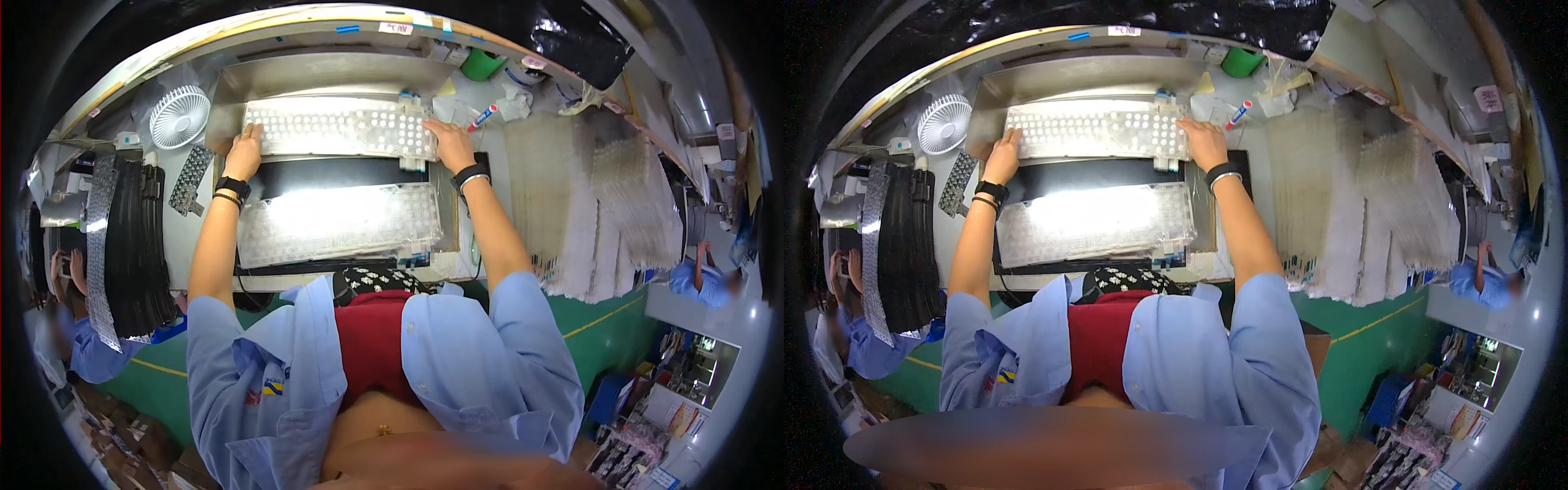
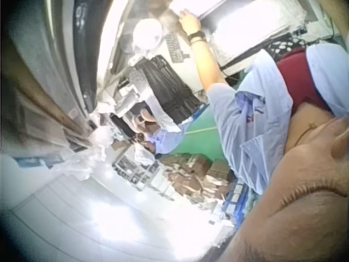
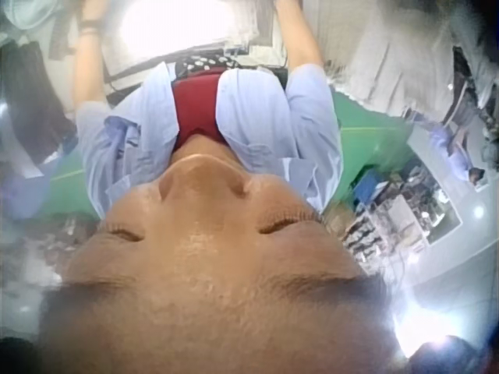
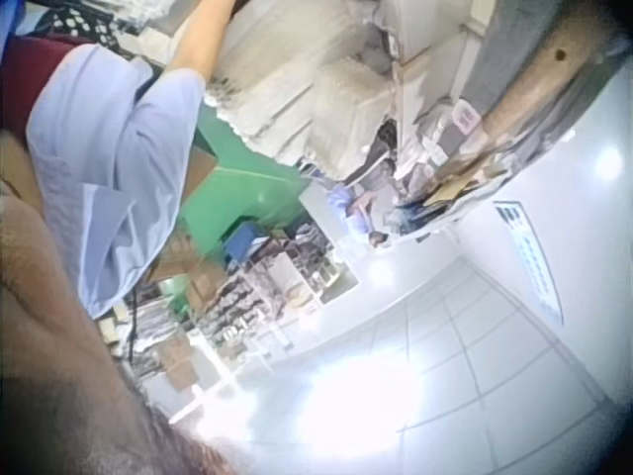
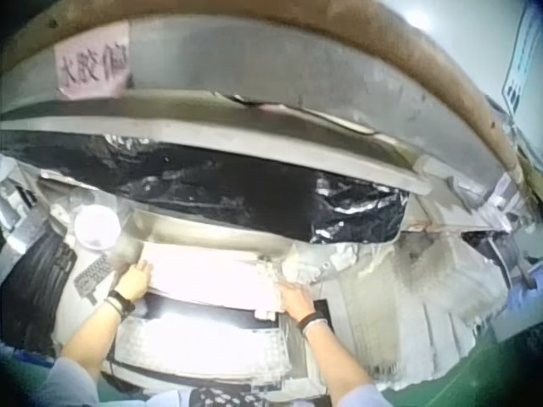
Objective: Inspecting and layering transparent and white keyboard membrane components at a factory workstation.
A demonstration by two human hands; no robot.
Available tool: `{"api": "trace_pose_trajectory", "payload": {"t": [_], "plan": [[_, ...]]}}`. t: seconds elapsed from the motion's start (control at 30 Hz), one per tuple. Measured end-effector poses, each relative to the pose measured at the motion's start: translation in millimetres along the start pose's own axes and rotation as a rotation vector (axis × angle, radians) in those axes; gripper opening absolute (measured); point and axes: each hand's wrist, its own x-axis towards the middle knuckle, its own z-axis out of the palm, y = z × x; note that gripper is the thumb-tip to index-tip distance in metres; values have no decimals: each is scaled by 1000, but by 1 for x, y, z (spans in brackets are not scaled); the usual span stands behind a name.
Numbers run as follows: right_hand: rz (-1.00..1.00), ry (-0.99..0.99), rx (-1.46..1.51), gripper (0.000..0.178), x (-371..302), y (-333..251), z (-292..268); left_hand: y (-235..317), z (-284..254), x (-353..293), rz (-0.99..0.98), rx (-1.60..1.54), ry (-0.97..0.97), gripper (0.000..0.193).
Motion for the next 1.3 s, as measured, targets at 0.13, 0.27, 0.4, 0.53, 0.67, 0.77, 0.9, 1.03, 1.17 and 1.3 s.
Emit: {"api": "trace_pose_trajectory", "payload": {"t": [0.13,0.27,0.4,0.53,0.67,0.77,0.9,1.03,1.17,1.3], "plan": [[21,-21,-22,43,3,6,1,-6,0,6,48,-167,67,50],[48,-27,65,44,-2,-5,-4,-12,-8,-9,59,-306,169,47],[60,149,130,38,-25,-11,-25,15,-50,-37,22,-343,257,40],[445,-171,367,40,-91,-52,-37,17,-47,-126,-260,-221,116,46],[466,-303,418,43,-127,-77,-37,44,-45,-170,-443,-219,-88,49],[499,-212,381,38,-127,-99,-51,41,-30,-185,-419,-197,140,39],[564,-118,543,32,-131,-90,-53,28,-23,-181,-503,-619,172,21],[665,-93,850,30,-124,-85,-65,18,-43,-184,-557,-1005,208,10],[630,-43,1090,29,-112,-82,-84,27,-88,-176,-598,-1222,388,14],[586,-50,1110,29,-99,-88,-117,30,-116,-175,-505,-1246,411,22]]}}
